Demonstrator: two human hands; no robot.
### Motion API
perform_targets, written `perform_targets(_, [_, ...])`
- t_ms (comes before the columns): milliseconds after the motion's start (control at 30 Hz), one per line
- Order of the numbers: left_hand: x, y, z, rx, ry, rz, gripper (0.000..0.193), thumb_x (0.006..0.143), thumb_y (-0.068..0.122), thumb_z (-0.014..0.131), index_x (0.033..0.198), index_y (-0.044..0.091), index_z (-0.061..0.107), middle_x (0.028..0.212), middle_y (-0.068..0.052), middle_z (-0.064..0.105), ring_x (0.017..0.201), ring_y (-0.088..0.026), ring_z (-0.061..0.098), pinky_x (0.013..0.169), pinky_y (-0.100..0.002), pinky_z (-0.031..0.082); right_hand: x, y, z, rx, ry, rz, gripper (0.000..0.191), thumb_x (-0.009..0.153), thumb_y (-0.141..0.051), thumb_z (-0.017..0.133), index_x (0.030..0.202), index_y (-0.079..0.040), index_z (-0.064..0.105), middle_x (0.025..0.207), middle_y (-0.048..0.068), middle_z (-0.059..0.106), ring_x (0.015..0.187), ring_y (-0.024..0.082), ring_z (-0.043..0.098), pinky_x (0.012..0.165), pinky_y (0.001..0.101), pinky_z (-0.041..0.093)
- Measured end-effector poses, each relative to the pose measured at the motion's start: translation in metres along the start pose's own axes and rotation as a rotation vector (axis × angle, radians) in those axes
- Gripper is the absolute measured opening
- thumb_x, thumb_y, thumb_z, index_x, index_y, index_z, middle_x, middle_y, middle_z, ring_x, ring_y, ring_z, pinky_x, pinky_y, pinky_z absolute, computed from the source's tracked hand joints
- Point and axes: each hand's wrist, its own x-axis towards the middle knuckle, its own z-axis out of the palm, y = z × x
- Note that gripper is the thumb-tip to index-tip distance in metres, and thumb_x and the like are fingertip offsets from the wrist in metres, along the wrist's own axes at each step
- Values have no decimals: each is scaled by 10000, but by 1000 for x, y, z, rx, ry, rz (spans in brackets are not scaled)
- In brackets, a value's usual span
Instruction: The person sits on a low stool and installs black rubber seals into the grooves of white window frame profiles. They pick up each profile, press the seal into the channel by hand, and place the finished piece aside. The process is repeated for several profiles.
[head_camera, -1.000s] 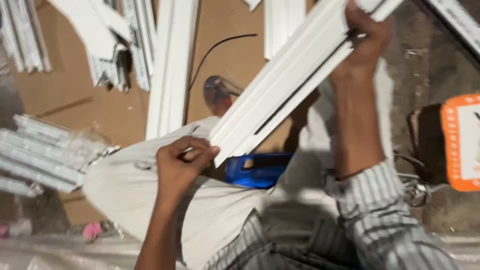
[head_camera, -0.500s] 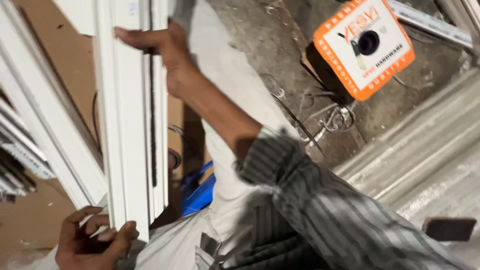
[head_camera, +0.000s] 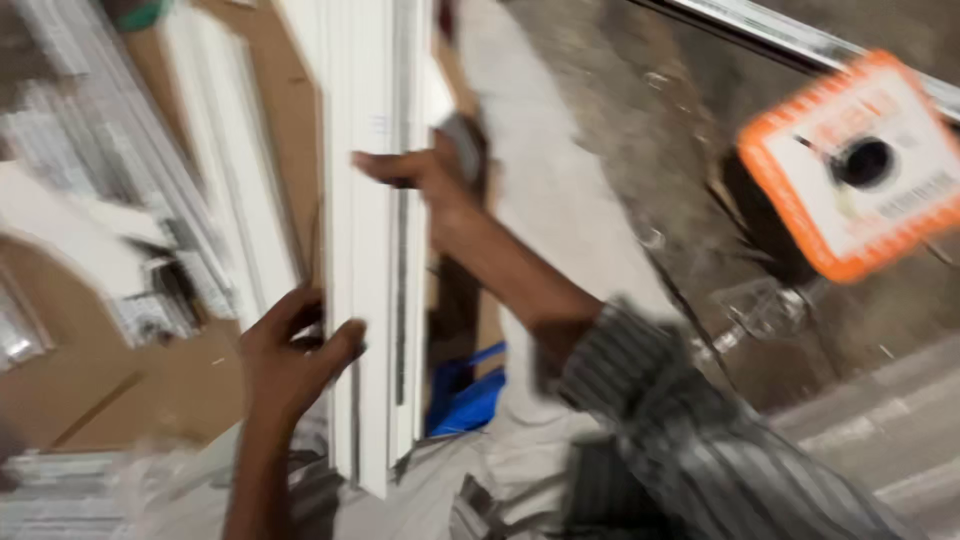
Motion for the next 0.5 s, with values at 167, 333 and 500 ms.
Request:
perform_targets(167, [43, 48, 13, -217, -7, 208, 510, 767, 115, 816, 1229, -34, 662, 1019, -109, 742, 814, -135, 707, 692, -266, 610, -4, -11, 7, 31, -59, -39, 354, 854, -19, 752, 1145, 146, 638, 969, 186, 690, 829, 286, 706, 765, 435, 621])
perform_targets(333, [70, 105, 19, -222, 1, 181, 492, 789, 112, 806, 1242, -24, 672, 903, -99, 730, 728, -111, 726, 636, -253, 609, -4, -17, 9, 107, -29, 35, 409, 840, -38, 711, 1189, 142, 597, 986, 201, 699, 867, 296, 728, 792, 444, 636])
perform_targets(500, [77, 107, 18, -221, 9, 136, 572, 825, 175, 864, 1315, -5, 630, 852, -118, 702, 743, -129, 693, 651, -268, 584, -1, -18, 0, 130, 41, 60, 429, 861, -77, 716, 1196, 164, 598, 954, 194, 703, 839, 304, 717, 770, 442, 623])
